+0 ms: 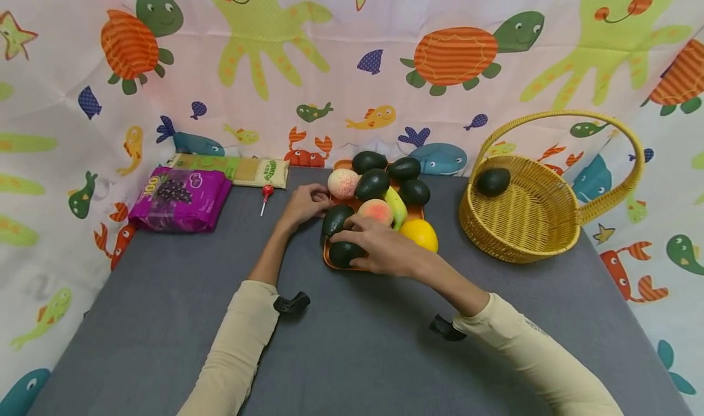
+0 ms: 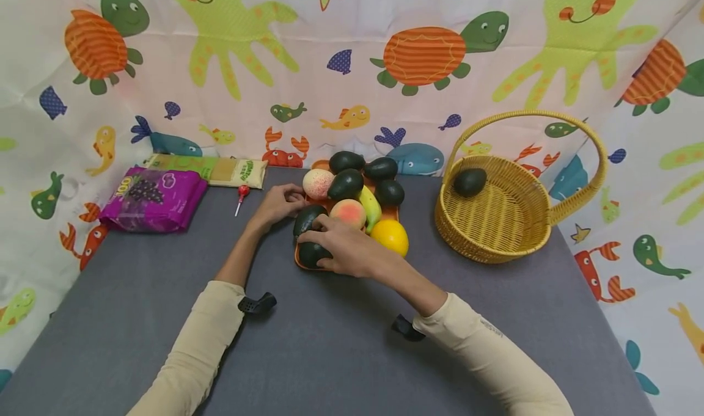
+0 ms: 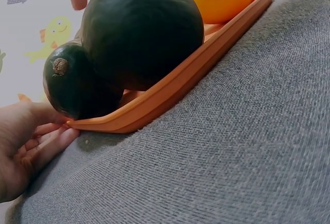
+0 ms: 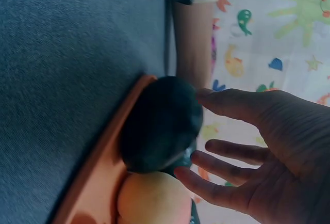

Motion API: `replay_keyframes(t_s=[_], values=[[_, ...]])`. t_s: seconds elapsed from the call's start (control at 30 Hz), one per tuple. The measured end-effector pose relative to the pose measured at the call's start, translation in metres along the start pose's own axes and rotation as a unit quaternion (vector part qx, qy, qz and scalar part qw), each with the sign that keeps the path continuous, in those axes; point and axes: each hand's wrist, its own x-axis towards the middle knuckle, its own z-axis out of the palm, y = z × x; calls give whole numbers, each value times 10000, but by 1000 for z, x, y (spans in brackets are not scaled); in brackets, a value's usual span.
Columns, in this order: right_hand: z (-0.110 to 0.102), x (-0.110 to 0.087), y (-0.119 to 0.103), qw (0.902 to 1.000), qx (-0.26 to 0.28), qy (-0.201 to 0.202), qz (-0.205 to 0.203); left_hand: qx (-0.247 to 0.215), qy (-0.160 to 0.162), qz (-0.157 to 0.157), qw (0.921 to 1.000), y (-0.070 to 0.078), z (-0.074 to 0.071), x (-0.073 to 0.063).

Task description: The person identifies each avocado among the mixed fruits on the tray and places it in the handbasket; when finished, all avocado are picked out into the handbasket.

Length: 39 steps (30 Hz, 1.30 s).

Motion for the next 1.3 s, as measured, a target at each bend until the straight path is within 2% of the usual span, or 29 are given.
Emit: replay_keyframes(t_s=[0.17, 0.37, 0.6, 0.9, 1.3], values=[[9, 2, 2, 9988, -476, 6, -118, -6, -6, 25, 10000, -1, 1, 1], [15, 3, 2, 9970, -777, 1, -44, -9, 1, 11, 10000, 0, 1, 0], [18, 4, 4, 9972, -735, -102, -6, 83, -9, -49, 10000, -1, 0, 0], [19, 2, 6, 9963, -855, 59, -107, 48, -34, -27, 10000, 0, 1, 0], [6, 0, -4, 9958, -892, 213, 2, -46, -54, -13, 10000, 0, 0, 0]])
